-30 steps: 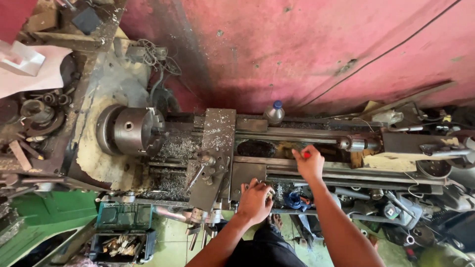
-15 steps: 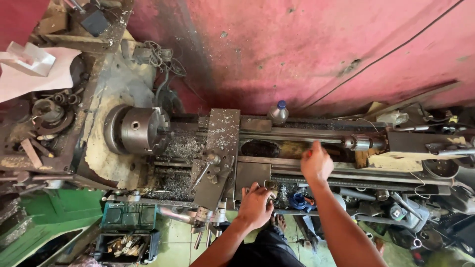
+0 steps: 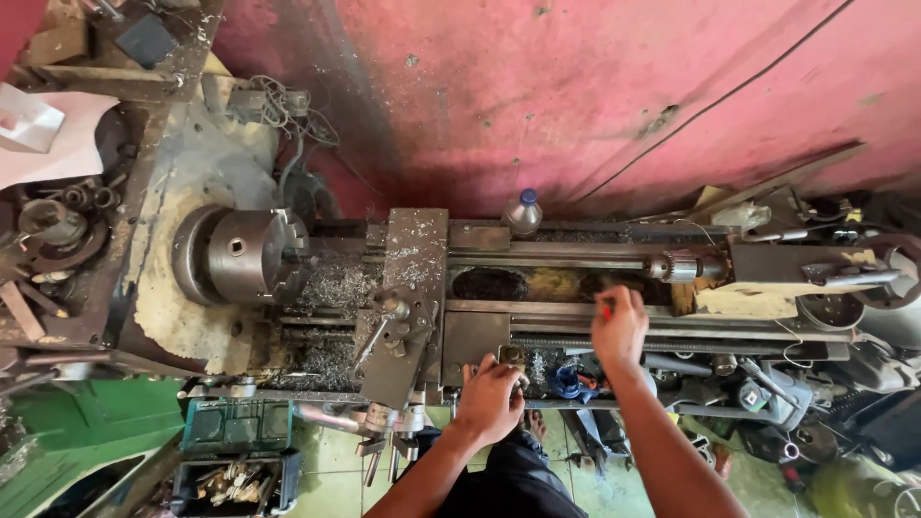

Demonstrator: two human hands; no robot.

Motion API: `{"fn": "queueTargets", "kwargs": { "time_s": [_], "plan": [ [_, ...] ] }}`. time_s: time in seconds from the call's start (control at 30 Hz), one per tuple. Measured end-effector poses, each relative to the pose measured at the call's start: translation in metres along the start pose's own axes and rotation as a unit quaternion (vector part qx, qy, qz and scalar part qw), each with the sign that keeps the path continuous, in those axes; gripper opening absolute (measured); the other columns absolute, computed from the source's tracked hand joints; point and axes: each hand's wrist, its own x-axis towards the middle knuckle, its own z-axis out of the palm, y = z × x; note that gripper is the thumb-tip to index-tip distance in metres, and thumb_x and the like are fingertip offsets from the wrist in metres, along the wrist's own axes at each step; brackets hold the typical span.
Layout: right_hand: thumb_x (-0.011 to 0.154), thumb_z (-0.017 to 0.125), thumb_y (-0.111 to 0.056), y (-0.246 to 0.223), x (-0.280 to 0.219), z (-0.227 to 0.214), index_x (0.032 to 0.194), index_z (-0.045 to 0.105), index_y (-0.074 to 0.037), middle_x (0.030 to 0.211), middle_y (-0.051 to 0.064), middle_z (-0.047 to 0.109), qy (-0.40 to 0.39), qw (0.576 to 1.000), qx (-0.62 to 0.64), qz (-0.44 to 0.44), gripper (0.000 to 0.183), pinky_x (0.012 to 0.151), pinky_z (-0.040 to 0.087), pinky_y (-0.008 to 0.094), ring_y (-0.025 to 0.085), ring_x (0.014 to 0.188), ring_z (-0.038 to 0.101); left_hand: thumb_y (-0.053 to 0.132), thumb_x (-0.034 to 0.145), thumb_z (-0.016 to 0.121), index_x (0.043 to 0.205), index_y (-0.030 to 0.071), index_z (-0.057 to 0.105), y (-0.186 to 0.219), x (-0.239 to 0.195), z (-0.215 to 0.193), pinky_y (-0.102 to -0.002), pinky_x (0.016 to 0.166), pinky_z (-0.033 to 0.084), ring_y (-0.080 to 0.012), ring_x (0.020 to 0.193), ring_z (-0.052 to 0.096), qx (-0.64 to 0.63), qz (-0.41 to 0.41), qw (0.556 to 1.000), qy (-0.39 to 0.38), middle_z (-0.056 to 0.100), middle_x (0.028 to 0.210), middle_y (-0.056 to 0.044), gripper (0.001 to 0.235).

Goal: The person is using a small brush to apply lubricant to the sliding ways and other mechanical components of a metal lathe to ensure smooth operation.

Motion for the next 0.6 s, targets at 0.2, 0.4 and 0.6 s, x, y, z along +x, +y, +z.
{"fn": "queueTargets", "kwargs": {
  "time_s": [0.2, 0.4, 0.6],
  "plan": [
    [0.089, 0.071, -0.012, 0.021, 0.025, -0.026, 0.121, 0.053, -0.002, 0.129, 0.020, 0.047, -0.100, 0.955, -0.280, 0.012, 0.039, 0.067, 0.063, 0.054, 0.039, 0.103, 0.067, 0.023, 0.091, 0.068, 0.125, 0.010, 0.066, -0.001, 0.000, 0.006, -0.061, 0.109, 0.030, -0.0248, 0.121, 0.051, 0.026, 0.007, 1.000, -0.002, 0.069, 0.125, -0.006, 0.036],
    [0.100, 0.052, -0.011, 0.023, 0.043, -0.032, 0.125, 0.055, -0.011, 0.120, 0.013, 0.065, -0.174, 0.891, -0.420, 0.015, 0.025, 0.059, 0.064, 0.046, 0.036, 0.083, 0.079, 0.020, 0.090, 0.069, 0.116, 0.014, 0.070, 0.003, 0.005, 0.008, -0.057, 0.107, 0.032, -0.0236, 0.115, 0.055, 0.017, 0.018, 1.000, 0.017, 0.072, 0.116, -0.005, 0.027],
    [0.094, 0.050, -0.001, 0.065, 0.052, -0.011, 0.121, 0.056, -0.011, 0.120, 0.015, 0.063, -0.142, 0.934, -0.327, 0.013, 0.030, 0.063, 0.058, 0.055, 0.047, 0.081, 0.073, 0.015, 0.087, 0.069, 0.118, 0.008, 0.069, 0.001, 0.000, -0.002, -0.064, 0.105, 0.034, -0.0245, 0.112, 0.054, 0.023, 0.020, 0.999, 0.031, 0.072, 0.115, -0.007, 0.032]
  ]
}}
